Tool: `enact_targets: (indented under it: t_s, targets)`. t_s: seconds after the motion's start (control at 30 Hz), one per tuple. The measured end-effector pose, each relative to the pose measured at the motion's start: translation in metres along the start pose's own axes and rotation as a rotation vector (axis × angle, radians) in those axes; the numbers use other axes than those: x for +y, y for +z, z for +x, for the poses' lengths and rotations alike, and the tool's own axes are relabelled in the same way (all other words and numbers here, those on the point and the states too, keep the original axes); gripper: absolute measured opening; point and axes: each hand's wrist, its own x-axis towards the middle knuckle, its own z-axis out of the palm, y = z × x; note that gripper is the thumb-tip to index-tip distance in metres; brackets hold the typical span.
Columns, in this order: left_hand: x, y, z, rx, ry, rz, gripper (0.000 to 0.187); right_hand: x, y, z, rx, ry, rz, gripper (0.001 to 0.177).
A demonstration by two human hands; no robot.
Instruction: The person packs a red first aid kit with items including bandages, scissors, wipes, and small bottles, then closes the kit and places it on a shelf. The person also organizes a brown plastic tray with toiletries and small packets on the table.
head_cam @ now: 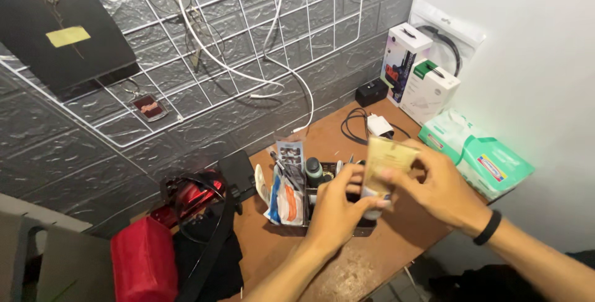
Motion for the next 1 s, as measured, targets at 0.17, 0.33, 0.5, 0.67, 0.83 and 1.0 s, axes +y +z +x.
enact_targets:
  t_s: [0.17, 0.33, 0.5, 0.67, 0.83, 1.0]
  targets:
    - [0.008, -0.003, 0.027, 0.172, 0.039, 0.136, 0.038, -0.003, -0.024, 0.046, -0.042, 0.031, 0.249, 0.035]
    - [0.001, -0.016, 0.015, 0.277, -0.040, 0.236, 0.031, 0.031, -0.023, 0.138, 0.087, 0.097, 0.040, 0.031]
    - [0.001, -0.021, -0.015, 0.133, -0.085, 0.319, 0.038, 0.077, 0.036, 0.207, -0.016, 0.017, 0.019, 0.047]
    - [0.002, -0.028, -0.032, 0.068, -0.218, 0.365, 0.044, 0.111, 0.068, 0.247, -0.051, 0.104, -0.168, 0.049]
    - [-0.004, -0.034, -0.027, 0.094, -0.204, 0.388, 0.045, 0.130, 0.076, 0.263, -0.060, 0.118, -0.336, 0.054]
    - [-0.007, -0.041, -0.009, 0.130, -0.203, 0.330, 0.046, 0.142, 0.071, 0.264, -0.040, 0.143, -0.384, 0.053]
